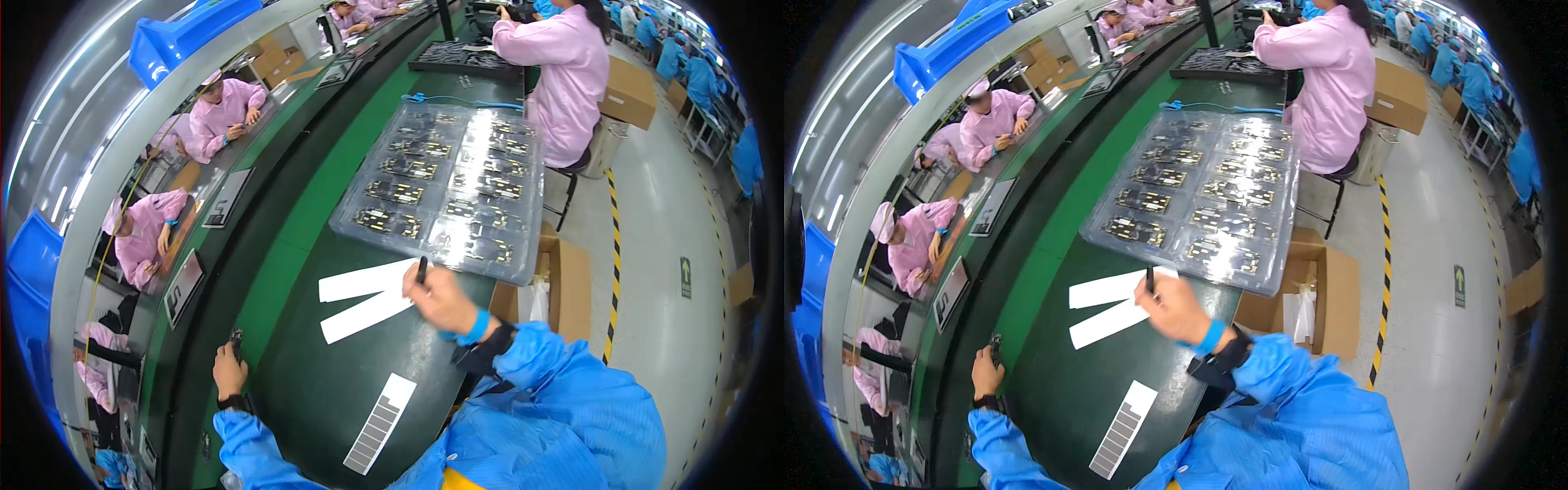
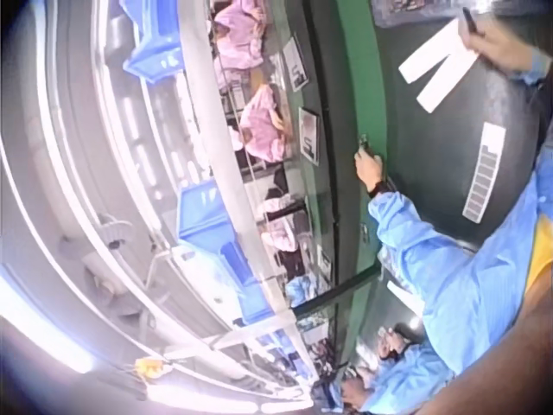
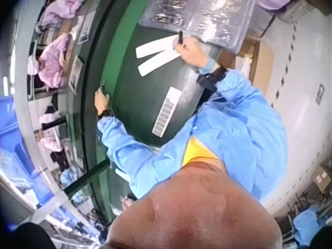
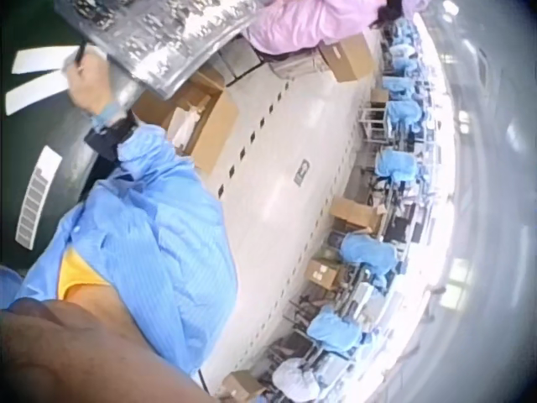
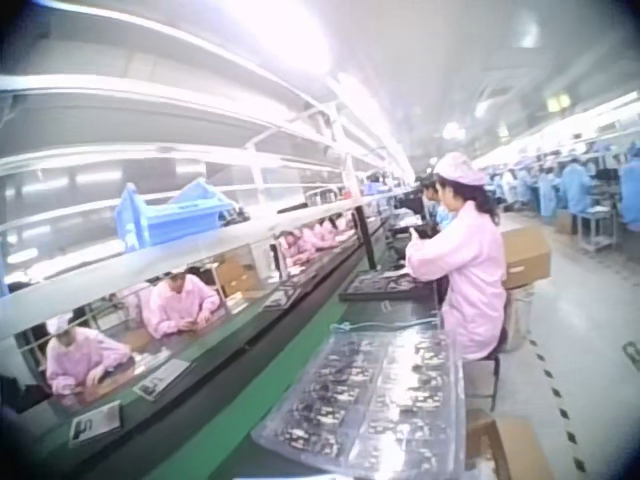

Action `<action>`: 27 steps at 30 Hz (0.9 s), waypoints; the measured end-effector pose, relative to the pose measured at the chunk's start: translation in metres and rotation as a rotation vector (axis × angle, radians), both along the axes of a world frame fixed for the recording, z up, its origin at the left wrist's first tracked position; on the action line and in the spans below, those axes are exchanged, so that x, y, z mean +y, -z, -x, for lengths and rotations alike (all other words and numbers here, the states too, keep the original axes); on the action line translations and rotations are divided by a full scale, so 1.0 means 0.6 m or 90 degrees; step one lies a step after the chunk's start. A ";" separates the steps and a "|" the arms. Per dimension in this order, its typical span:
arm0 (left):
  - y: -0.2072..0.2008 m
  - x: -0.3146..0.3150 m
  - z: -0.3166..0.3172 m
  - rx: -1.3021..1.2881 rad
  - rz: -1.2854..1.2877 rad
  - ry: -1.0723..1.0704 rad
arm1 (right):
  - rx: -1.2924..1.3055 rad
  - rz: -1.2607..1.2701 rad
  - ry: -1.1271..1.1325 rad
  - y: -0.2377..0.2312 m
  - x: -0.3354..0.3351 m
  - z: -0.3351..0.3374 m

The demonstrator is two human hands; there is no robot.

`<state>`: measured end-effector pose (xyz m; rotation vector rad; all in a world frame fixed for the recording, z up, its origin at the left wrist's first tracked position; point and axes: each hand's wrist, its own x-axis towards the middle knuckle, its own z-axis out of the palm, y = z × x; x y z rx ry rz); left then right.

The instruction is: Manually applying small components and labels to circuit boards on an assembly line.

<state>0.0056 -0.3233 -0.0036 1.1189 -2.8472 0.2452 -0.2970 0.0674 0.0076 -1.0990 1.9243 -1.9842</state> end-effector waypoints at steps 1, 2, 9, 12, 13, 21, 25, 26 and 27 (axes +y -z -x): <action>-0.023 0.043 0.010 0.020 -0.020 0.028 | 0.005 -0.035 0.033 -0.025 0.032 0.030; -0.039 0.088 0.013 0.060 -0.015 0.067 | 0.009 -0.071 0.060 -0.047 0.059 0.059; -0.108 0.430 0.033 0.125 -0.286 0.364 | 0.281 -0.552 0.372 -0.050 0.178 0.312; -0.065 0.485 0.015 0.086 -0.302 0.399 | 0.369 -0.587 0.299 -0.025 0.164 0.352; -0.049 0.491 0.010 0.068 -0.298 0.408 | 0.355 -0.623 0.249 -0.022 0.145 0.353; -0.026 0.493 -0.006 0.108 -0.254 0.427 | 0.323 -0.754 0.167 -0.023 0.116 0.411; -0.016 0.498 -0.005 0.120 -0.229 0.440 | 0.348 -0.748 0.237 -0.044 0.114 0.411; -0.013 0.497 -0.002 0.122 -0.225 0.445 | 0.344 -0.716 0.281 -0.049 0.118 0.410; -0.004 0.495 -0.003 0.123 -0.224 0.441 | 0.395 -0.717 0.338 -0.085 0.100 0.371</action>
